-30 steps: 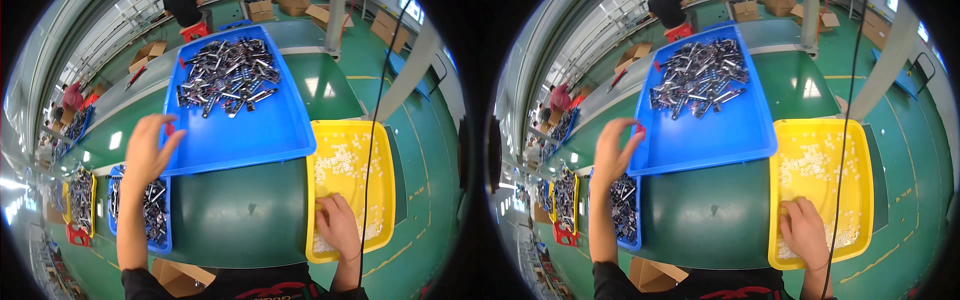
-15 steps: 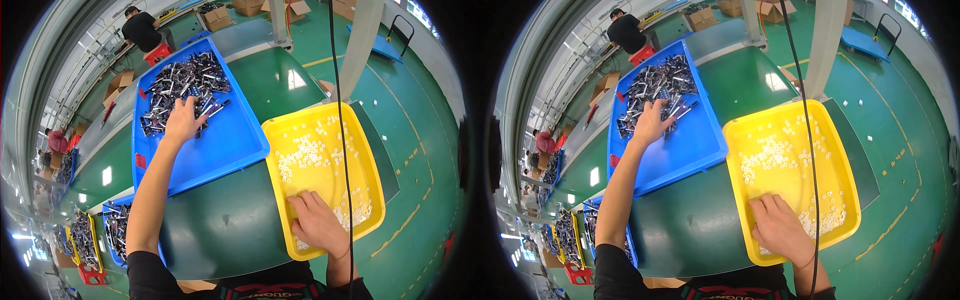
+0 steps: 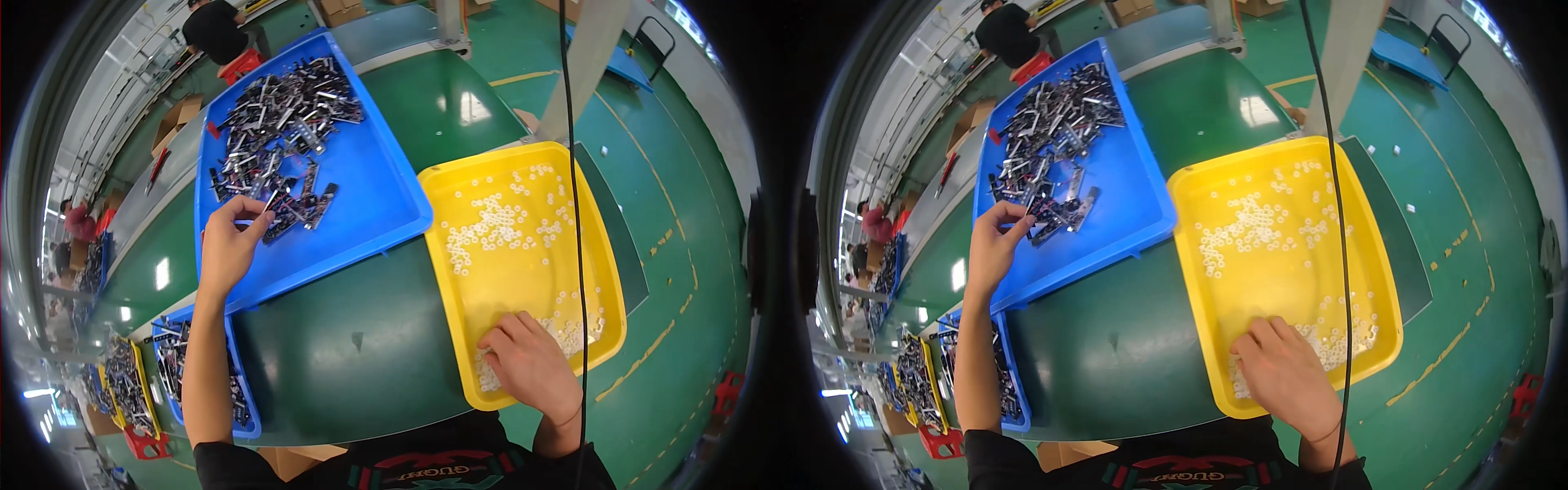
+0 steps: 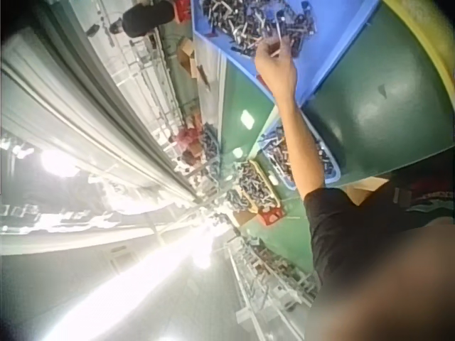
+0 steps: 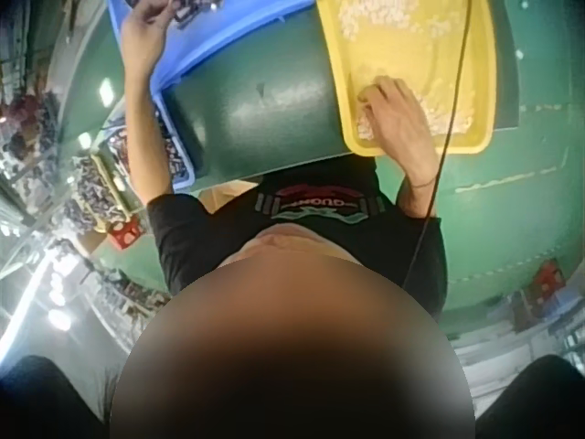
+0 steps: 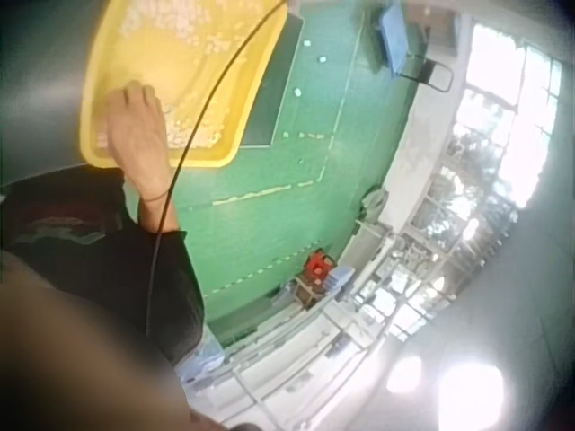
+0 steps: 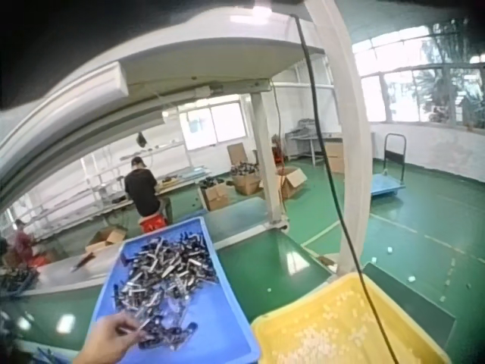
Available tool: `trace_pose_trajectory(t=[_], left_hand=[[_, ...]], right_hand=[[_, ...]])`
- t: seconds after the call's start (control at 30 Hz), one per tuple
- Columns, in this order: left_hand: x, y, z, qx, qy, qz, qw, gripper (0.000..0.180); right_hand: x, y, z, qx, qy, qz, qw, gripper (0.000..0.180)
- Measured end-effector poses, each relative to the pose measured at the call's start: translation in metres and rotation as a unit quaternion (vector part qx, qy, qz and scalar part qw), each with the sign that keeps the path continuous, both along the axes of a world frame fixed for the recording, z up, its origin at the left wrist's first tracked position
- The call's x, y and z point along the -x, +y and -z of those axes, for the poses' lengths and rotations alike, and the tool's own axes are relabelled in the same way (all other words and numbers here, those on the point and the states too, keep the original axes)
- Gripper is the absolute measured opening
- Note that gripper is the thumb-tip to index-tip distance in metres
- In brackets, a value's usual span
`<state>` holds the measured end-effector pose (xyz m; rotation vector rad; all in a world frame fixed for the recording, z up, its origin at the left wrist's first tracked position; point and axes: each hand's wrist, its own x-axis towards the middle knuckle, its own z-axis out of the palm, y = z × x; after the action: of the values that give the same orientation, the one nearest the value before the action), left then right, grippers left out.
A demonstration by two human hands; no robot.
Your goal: The person assembles small electronic components by hand. They pick up circuit boards from a blue bin and attach small white cylindrical parts from a yellow bin, inserting them into the boards and placing the finished units back into the bin.
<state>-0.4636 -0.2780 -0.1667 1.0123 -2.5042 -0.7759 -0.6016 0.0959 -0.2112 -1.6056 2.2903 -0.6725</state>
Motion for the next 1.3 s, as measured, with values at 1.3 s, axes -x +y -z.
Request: trace_pose_trajectory(t=[1.3], left_hand=[[-0.067,0.141,0.035,-0.427,0.332,0.0,0.841,0.017]], right_hand=[[-0.046,-0.087,-0.018,0.251,-0.161,0.046,0.953,0.023]])
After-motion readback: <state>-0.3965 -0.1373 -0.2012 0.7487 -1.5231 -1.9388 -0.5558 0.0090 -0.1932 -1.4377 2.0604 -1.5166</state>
